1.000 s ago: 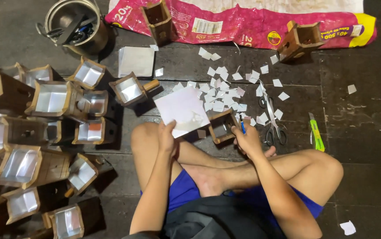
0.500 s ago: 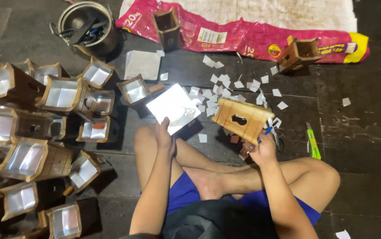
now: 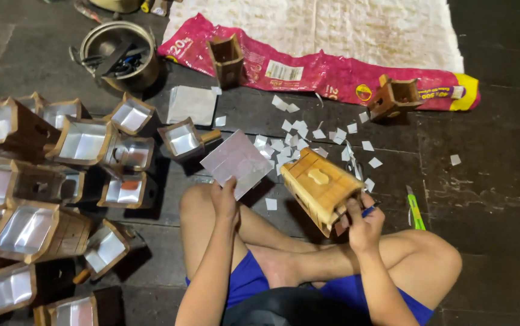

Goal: Fitting small reflective metal sheets into wooden lantern frames by applying glue, placing the sheets, and pressing them into place.

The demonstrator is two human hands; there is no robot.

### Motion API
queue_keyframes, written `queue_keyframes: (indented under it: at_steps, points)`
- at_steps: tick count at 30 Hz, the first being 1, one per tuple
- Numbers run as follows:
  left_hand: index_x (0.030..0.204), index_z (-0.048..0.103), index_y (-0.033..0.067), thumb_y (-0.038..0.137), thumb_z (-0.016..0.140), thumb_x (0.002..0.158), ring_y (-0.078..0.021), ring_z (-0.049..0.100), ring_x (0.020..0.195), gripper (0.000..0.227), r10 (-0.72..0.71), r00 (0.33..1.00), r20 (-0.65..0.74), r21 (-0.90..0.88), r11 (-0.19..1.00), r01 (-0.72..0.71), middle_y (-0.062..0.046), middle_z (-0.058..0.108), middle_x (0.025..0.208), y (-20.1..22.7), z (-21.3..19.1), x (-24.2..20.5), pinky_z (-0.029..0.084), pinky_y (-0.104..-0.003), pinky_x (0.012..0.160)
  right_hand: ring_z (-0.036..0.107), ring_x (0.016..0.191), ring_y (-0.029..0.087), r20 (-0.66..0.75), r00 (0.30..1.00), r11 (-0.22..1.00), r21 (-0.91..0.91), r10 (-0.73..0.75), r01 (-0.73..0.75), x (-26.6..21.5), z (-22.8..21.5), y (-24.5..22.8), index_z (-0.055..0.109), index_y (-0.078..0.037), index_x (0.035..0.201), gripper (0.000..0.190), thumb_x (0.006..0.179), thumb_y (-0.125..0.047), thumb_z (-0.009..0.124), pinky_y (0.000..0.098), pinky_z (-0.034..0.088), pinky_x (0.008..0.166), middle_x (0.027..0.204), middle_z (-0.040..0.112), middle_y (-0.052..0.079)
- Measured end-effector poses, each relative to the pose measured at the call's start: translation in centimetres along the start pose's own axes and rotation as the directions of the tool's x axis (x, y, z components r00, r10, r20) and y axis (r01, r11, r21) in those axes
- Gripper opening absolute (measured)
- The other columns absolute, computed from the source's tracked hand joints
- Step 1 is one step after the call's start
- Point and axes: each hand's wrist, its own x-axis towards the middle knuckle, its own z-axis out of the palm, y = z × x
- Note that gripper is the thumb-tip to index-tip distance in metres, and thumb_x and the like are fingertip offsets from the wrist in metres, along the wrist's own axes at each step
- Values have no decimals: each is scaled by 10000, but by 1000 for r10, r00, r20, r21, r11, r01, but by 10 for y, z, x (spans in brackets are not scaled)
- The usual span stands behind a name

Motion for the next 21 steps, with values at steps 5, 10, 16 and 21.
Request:
queue_keyframes:
  at_steps: [5, 10, 16, 21]
  points:
    - [1204, 621, 15, 48, 767, 789, -194, 590, 971, 441, 95, 995, -13, 133, 987, -93, -67, 625, 1025, 5, 0, -6, 517, -415, 918, 459, 307, 147, -87, 981, 981, -74, 175, -181, -14, 19, 58, 628, -56, 846, 202, 1010, -173, 637, 280, 348, 309, 512, 513, 88]
    - [1401, 467, 36, -37, 701, 741, -237, 549, 1124, 704, 147, 986, 81, 90, 984, -154, -111, 561, 1205, 11, -7, -12, 453, -435, 1048, 466, 326, 149, -184, 944, 939, -162, 275, -305, -24, 37, 82, 594, -34, 833, 268, 996, -239, 652, 262, 293, 336, 600, 648, 220]
    - [1469, 430, 69, 42, 628, 874, -208, 520, 1190, 628, 61, 969, 238, 127, 988, -93, -123, 569, 1308, 7, -15, -14, 456, -399, 1088, 617, 390, 183, -220, 935, 776, -523, 277, -353, -8, 25, 122, 670, -94, 799, 324, 935, -384, 714, 309, 442, 417, 617, 721, 104]
    - [1599, 156, 16, -12, 669, 838, -424, 290, 1371, 918, -8, 891, 454, 231, 967, -109, -343, 325, 1491, 31, 10, -51, 292, -537, 1154, 591, 432, 227, -193, 931, 806, -466, 310, -365, -16, 23, 106, 664, -36, 792, 344, 928, -343, 738, 346, 451, 459, 585, 665, 149]
